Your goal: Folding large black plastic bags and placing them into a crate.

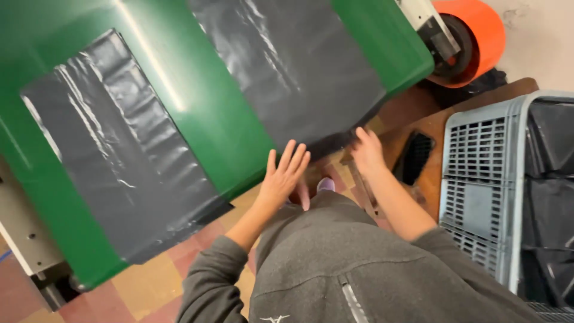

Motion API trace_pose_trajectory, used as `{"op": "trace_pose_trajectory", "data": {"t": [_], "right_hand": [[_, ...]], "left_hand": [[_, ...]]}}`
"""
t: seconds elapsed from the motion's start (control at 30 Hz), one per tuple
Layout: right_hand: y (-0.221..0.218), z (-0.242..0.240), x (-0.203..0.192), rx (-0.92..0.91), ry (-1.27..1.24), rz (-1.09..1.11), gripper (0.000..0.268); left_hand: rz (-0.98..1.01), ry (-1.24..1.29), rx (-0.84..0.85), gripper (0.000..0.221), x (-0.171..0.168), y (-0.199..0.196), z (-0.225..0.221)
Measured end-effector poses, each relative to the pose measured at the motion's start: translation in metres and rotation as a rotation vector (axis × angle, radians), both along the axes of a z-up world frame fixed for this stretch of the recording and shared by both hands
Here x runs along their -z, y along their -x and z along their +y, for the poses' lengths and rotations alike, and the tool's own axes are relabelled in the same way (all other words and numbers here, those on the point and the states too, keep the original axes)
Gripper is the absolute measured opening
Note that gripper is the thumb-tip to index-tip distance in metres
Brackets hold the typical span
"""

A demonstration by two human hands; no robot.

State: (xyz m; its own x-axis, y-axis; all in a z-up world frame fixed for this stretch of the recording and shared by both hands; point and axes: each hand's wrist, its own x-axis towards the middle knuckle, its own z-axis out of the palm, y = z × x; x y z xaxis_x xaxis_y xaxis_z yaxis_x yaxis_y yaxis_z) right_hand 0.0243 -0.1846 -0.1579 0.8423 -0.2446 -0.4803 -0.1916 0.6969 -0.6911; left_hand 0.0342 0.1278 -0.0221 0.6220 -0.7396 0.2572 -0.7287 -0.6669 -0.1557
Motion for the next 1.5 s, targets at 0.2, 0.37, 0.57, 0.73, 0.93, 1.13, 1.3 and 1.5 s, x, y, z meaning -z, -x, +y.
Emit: {"op": "trace_pose_trajectory", "data": {"t": [0.2,0.37,0.57,0.73,0.93,1.13,1.3,1.5], "right_hand": [[0.016,0.015,-0.09,0.008,-0.264,0.026,0.034],[0.015,-0.003,-0.087,-0.093,0.397,-0.197,0.039],[-0.057,-0.064,-0.14,-0.032,0.491,-0.463,0.037],[-0.166,-0.052,-0.207,-0.342,0.79,-0.441,0.043],[-0.353,-0.014,-0.18,-0.468,0.83,-0.463,0.03],[-0.436,0.018,-0.153,-0.545,1.37,-0.386,0.044],[-0.472,0.031,-0.145,-0.647,1.821,-0.684,0.06],[-0.504,0.044,-0.118,-1.116,1.949,-0.256,0.047]], "left_hand": [[0.025,0.169,0.11,0.067,0.0,-0.029,-0.004],[0.358,0.475,0.166,0.052,-0.011,-0.06,-0.005],[0.74,0.766,0.225,0.047,-0.094,-0.081,0.024],[1.002,1.01,-0.171,0.016,-0.124,-0.152,0.05],[0.847,1.257,-0.563,0.023,-0.031,-0.308,0.078],[0.589,1.136,-0.634,0.027,0.035,-0.366,0.084],[0.549,1.021,-0.763,0.03,0.003,-0.363,0.067],[0.172,0.853,-0.772,0.042,-0.025,-0.327,0.042]]}}
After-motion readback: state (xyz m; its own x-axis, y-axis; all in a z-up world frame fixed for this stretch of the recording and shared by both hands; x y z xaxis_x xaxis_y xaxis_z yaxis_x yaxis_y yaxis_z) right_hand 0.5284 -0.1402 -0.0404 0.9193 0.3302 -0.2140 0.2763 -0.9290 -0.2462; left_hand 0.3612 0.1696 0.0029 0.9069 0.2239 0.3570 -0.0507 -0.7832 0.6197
